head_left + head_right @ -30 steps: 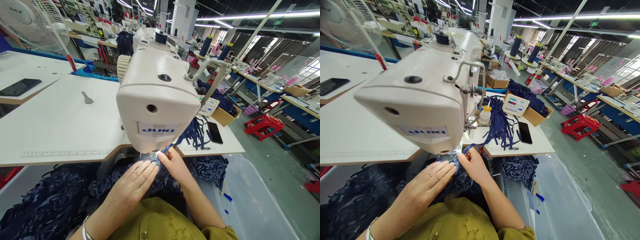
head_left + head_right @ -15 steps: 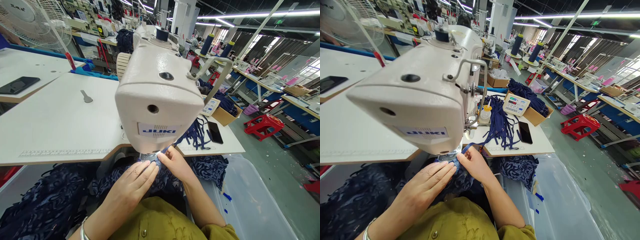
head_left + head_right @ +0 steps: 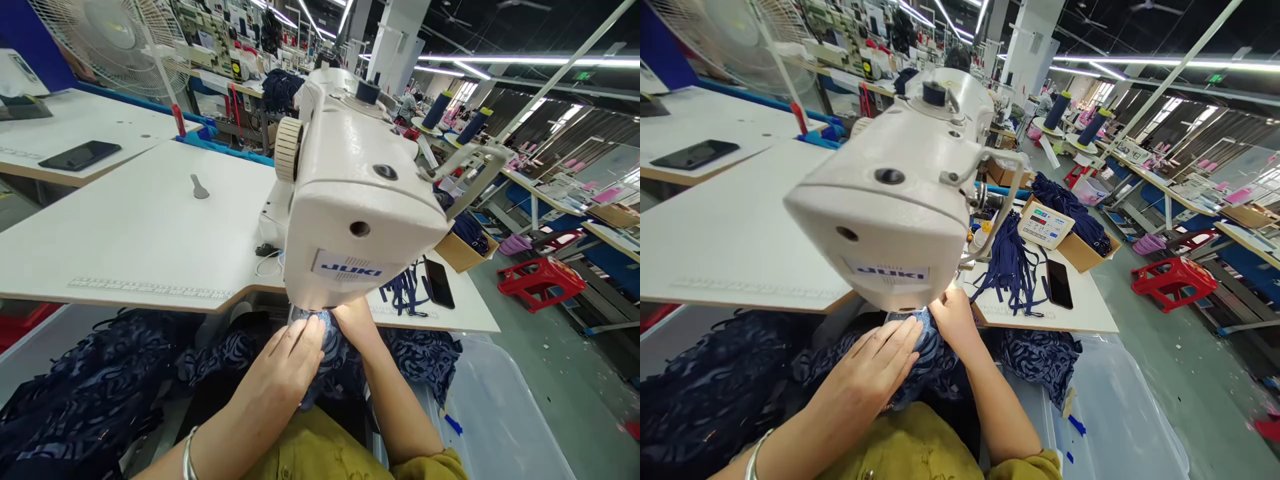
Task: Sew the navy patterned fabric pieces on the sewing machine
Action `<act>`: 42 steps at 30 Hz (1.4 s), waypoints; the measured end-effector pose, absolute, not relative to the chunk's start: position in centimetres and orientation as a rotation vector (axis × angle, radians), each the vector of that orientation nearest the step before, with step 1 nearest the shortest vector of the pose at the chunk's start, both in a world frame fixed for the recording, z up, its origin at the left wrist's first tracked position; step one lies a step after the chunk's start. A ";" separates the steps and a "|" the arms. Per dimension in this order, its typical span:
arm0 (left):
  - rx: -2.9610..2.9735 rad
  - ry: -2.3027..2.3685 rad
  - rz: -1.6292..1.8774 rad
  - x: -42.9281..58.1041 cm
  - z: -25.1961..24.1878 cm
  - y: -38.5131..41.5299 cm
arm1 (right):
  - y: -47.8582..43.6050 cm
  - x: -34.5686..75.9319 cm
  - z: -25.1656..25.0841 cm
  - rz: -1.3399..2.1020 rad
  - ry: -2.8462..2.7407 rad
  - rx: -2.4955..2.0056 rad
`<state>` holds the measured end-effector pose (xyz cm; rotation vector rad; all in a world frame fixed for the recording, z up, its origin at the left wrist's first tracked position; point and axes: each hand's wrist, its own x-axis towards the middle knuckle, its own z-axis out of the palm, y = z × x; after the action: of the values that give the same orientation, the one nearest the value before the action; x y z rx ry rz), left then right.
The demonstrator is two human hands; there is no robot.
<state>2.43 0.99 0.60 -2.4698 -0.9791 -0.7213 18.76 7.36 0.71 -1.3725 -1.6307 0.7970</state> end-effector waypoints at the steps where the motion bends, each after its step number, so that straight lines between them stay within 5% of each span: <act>1: -2.469 -0.995 -0.701 2.4 0.6 1.0 | 7.6 18.7 0.8 0.799 -1.634 -1.356; 42: -2.350 -1.089 -0.761 2.7 0.5 0.9 | 7.5 18.1 1.6 0.879 -1.593 -1.262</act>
<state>2.69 0.88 0.53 -2.3501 -1.0886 -0.7608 18.07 7.46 1.56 -1.2621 -1.5930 0.8791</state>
